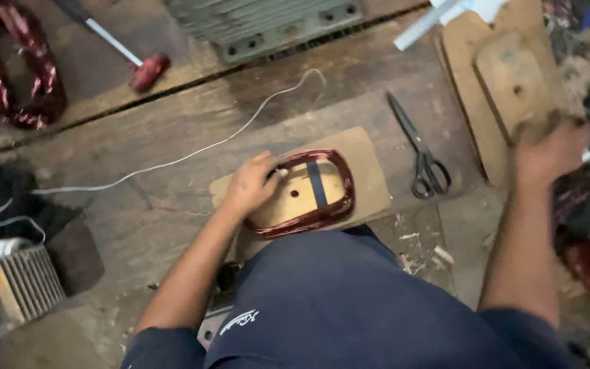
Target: The person places a rectangular copper wire coil on a wooden form and ties it securely using a length of white string, wrapping and knotting the string around the coil by hand. They then lift the tied coil off the form, set it aside, stack the wooden form boards, and carry them across the workshop.
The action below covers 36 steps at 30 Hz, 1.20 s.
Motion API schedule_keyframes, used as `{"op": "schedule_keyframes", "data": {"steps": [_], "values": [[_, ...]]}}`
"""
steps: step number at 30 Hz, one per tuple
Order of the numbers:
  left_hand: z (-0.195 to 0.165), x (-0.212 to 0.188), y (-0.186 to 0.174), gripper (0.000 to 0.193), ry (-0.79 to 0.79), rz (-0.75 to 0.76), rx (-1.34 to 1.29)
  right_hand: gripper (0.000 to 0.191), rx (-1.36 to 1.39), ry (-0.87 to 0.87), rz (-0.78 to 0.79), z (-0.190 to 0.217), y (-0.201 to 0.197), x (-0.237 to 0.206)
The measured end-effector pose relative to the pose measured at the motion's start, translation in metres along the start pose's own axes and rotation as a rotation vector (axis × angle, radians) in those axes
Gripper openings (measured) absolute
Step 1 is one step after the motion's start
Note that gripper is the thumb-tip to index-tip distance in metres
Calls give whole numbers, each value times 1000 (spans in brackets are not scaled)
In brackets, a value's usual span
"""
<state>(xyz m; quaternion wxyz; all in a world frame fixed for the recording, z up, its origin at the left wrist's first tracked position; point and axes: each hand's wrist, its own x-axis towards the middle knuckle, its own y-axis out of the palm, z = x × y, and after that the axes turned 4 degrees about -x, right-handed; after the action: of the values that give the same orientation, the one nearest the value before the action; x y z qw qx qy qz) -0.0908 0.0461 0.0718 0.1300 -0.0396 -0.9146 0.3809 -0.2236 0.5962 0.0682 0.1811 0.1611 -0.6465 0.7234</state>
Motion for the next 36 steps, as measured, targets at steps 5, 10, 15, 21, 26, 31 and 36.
{"op": "schedule_keyframes", "data": {"steps": [5, 10, 15, 21, 26, 31, 36], "values": [[12, 11, -15, 28, -133, 109, -112, 40, 566, -420, 401, 203, 8, -31], [17, 17, -32, 29, -181, 116, -251, 28, 596, -730, 834, 341, 18, 5], [39, 28, -45, 32, -261, 197, -229, 29, 455, -866, 937, 382, 43, 20], [78, 44, -51, 32, -504, 69, -334, 30, 461, -843, 1140, 400, 80, 41], [83, 47, -60, 28, -554, 170, 16, 27, 439, -792, 1160, 403, 92, 44], [88, 47, -72, 32, -555, 276, 89, 30, 500, -776, 1175, 402, 99, 38], [100, 37, -76, 43, -463, 224, -55, 32, 545, -789, 1192, 403, 92, 35]]}}
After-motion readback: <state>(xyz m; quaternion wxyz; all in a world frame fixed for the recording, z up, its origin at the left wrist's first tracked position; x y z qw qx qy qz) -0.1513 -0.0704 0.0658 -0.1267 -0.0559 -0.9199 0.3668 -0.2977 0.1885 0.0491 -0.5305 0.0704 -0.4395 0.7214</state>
